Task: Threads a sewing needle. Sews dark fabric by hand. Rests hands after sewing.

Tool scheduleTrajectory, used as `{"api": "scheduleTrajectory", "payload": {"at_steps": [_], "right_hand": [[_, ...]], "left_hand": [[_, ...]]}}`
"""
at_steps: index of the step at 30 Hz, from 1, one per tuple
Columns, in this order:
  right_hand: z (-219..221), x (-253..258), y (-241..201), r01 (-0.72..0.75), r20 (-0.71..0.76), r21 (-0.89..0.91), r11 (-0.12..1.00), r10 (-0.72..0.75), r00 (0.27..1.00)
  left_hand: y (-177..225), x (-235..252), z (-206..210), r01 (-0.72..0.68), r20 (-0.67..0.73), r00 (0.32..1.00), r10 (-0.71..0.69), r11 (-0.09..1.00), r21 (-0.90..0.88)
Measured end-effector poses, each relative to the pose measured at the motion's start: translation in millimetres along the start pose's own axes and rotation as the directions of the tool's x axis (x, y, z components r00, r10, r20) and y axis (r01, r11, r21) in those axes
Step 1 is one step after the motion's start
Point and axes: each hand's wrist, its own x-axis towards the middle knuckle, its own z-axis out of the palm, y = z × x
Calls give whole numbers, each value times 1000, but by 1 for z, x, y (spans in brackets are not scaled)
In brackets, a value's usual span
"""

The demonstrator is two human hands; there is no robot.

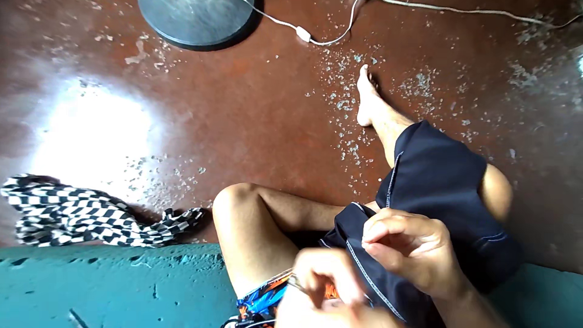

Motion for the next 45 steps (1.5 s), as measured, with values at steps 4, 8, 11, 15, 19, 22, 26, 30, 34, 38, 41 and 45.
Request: {"api": "scheduleTrajectory", "payload": {"at_steps": [4, 8, 11, 15, 19, 22, 26, 30, 34, 38, 41, 45], "right_hand": [[1, 0, 0, 27, -9, -54, 998, -27, 1000], [2, 1, 1, 55, -11, -103, 993, -56, 998], [3, 1, 0, 60, -15, -113, 992, -62, 998], [3, 1, 0, 67, -19, -115, 991, -70, 997], [3, 1, 0, 69, -13, -109, 992, -71, 997], [4, 1, 0, 70, -17, -111, 991, -72, 997], [4, 1, -1, 68, -22, -119, 991, -71, 997], [4, 1, -1, 82, -20, -142, 986, -85, 996], [4, 2, -1, 91, -19, -161, 983, -95, 995], [4, 2, -1, 96, -24, -188, 977, -102, 995], [3, 2, -1, 97, -23, -192, 977, -103, 994], [4, 2, -1, 95, -25, -207, 974, -103, 994]], "left_hand": [[-31, 3, 2, -83, -224, 944, 243, 830, 551], [-41, 5, 6, -130, -239, 900, 364, 749, 650], [-42, 7, 7, -152, -226, 890, 395, 726, 670], [-44, 9, 7, -183, -193, 884, 427, 693, 697], [-45, 8, 5, -189, -169, 892, 420, 684, 705], [-45, 8, 5, -186, -170, 894, 415, 688, 701], [-46, 8, 6, -182, -179, 891, 418, 690, 701], [-46, 8, 5, -187, -178, 889, 421, 689, 700], [-46, 8, 5, -188, -177, 888, 424, 687, 702], [-45, 9, 5, -177, -172, 898, 405, 691, 701], [-45, 9, 5, -177, -170, 898, 407, 685, 707], [-46, 9, 5, -179, -171, 897, 408, 689, 702]]}}
